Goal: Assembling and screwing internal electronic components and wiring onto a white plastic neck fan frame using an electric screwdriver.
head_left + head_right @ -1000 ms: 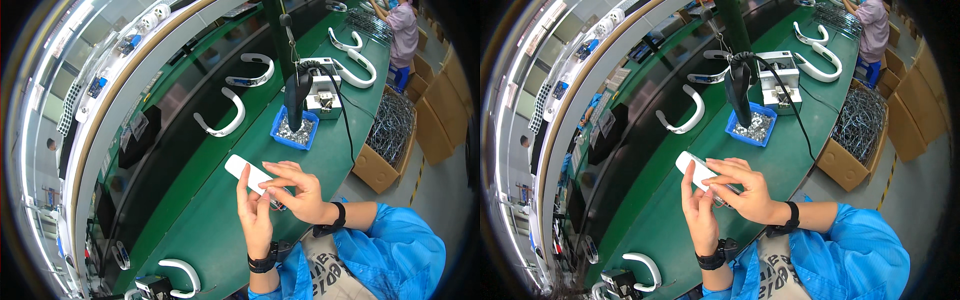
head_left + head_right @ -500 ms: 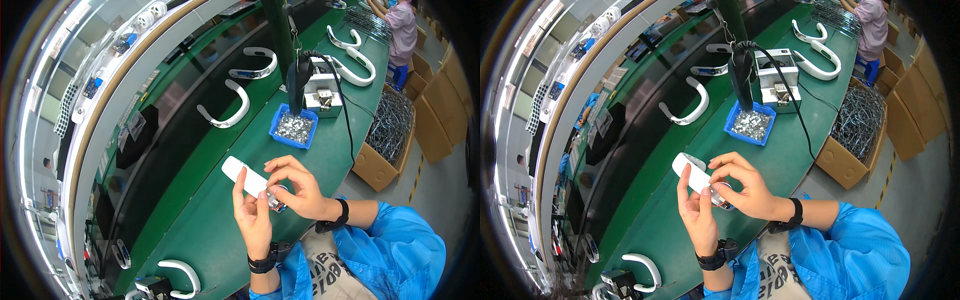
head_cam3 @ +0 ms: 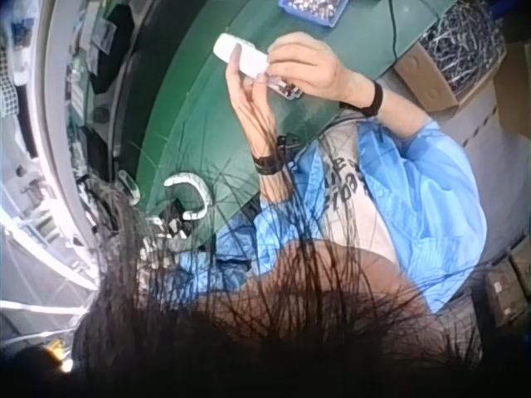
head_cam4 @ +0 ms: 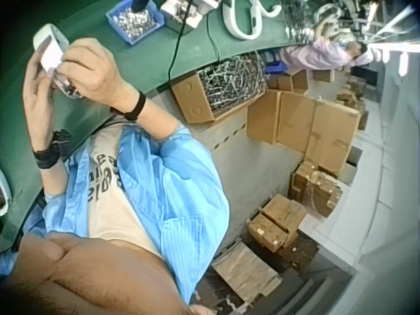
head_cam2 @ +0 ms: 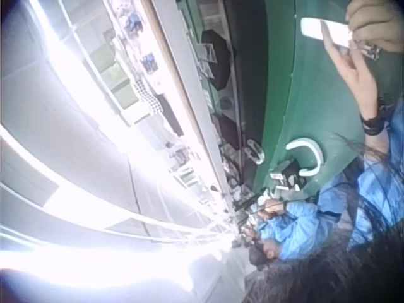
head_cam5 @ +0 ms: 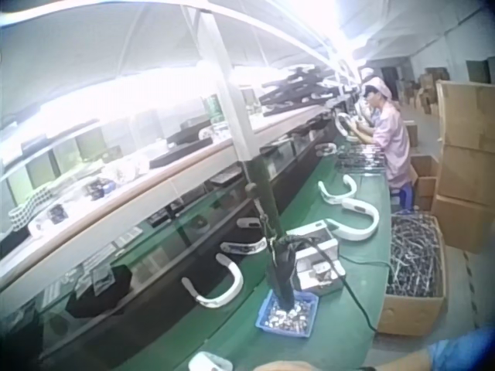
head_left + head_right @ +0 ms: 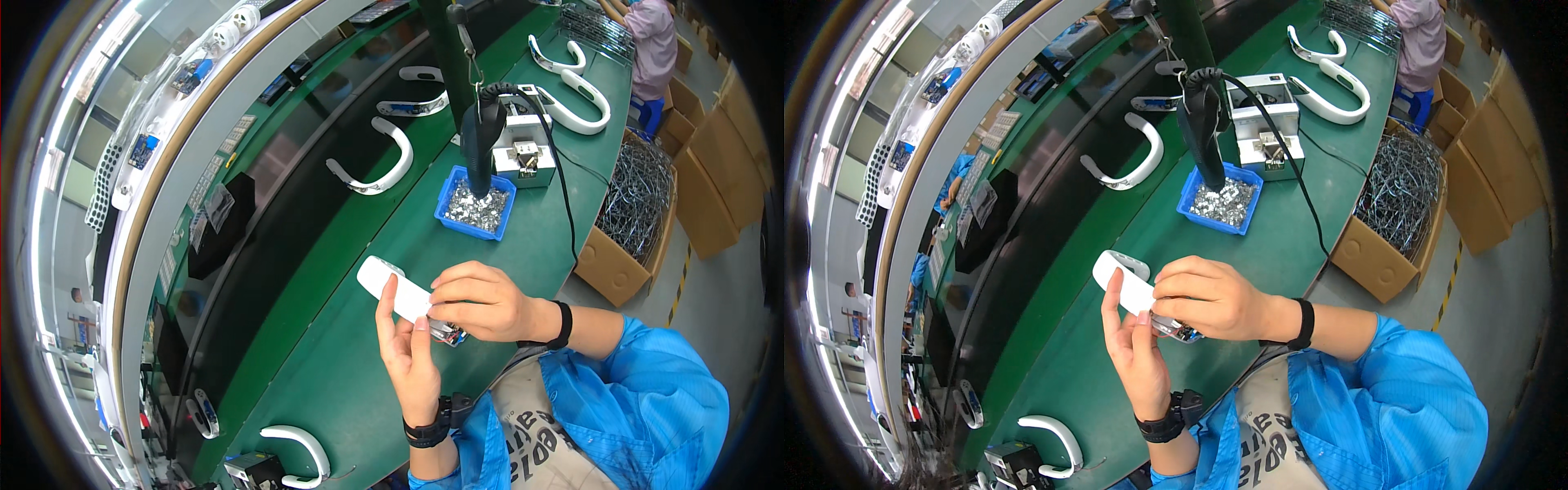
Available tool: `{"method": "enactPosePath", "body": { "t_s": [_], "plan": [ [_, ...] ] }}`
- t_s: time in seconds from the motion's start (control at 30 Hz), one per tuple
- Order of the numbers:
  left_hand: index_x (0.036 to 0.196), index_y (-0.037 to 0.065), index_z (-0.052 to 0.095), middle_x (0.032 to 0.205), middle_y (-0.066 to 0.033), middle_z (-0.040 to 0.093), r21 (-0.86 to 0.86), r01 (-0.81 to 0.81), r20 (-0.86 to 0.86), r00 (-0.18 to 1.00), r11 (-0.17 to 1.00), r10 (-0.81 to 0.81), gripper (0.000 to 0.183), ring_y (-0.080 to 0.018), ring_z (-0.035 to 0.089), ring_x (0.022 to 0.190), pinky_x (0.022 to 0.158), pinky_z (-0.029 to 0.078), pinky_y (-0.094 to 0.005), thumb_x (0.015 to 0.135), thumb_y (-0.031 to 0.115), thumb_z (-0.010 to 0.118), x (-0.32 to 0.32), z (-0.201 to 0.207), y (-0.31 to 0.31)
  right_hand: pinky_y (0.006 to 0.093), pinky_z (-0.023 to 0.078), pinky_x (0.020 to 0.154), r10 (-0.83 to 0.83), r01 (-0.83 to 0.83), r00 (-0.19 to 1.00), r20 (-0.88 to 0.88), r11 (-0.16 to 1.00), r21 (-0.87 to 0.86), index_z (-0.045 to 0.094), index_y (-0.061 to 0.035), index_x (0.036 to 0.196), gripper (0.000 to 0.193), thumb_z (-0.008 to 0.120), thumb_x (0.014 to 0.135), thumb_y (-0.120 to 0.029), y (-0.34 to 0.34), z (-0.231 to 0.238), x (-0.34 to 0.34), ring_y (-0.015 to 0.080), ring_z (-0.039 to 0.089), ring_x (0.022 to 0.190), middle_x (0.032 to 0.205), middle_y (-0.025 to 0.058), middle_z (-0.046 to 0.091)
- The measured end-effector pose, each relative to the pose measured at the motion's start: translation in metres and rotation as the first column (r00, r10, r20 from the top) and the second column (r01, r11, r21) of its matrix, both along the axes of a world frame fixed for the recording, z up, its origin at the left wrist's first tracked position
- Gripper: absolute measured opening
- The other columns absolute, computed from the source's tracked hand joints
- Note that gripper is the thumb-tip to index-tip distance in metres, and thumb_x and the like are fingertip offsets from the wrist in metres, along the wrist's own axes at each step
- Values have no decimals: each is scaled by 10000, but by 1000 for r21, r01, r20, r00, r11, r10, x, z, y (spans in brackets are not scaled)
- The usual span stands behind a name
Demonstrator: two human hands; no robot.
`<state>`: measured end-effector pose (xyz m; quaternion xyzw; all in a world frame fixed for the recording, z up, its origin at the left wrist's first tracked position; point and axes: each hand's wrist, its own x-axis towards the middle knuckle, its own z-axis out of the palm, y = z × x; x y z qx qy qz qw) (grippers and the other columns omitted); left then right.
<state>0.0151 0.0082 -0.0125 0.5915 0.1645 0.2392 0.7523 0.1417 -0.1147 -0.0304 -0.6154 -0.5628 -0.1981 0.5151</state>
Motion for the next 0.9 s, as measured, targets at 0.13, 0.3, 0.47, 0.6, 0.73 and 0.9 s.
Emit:
{"method": "enactPosePath", "body": {
  "t_s": [0.13,0.3,0.47,0.6,0.73,0.9],
  "plan": [
    [1680,61,340,1139,-102,768,36,-5,-13,1000,999,6,627,-102,687,965,782,526,-233,1099,25,573,4,7,-7,406,594,880,-19,18,998,53,1000,6,753,-32,1039,274,804,773,7,-2,-2,4,312,691,1085,1118,88,722],
    [1672,42,333,1141,-177,769,-9,-13,-27,1000,1000,13,634,-196,745,1037,879,595,-332,1094,23,592,3,13,-7,436,574,910,-74,81,992,-102,995,64,747,-31,1087,289,769,807,35,-13,5,5,327,696,1073,1117,103,732],
    [1671,30,313,1129,-260,767,-66,50,-51,997,997,-54,651,-318,777,1059,951,621,-424,1085,17,596,-1,23,-2,421,507,1029,-350,420,882,-315,888,189,647,4,1300,384,675,917,10,-39,-2,41,316,642,1194,1310,175,657],
    [1666,23,313,1117,-276,765,-79,44,-61,997,996,-49,658,-334,783,1041,981,628,-460,1078,18,609,-4,24,-5,436,391,1201,-215,362,813,-541,914,182,446,5,1552,615,692,1015,-168,-33,16,73,265,472,1476,1595,154,474],
    [1668,24,314,1101,-277,766,-71,30,-65,997,997,-34,669,-328,783,1023,1002,621,-479,1071,7,614,-14,21,-13,386,414,1189,-55,232,827,-560,940,251,472,-24,1541,642,776,1016,-234,-1,14,109,212,521,1418,1533,121,543],
    [1668,21,322,1078,-251,771,-58,35,-73,997,998,-39,661,-327,785,1000,998,623,-492,1070,18,605,-16,20,-10,302,560,937,355,-116,568,-742,928,355,583,-34,1323,349,751,1036,-140,-19,37,127,124,687,1026,1103,19,694]
  ]
}}
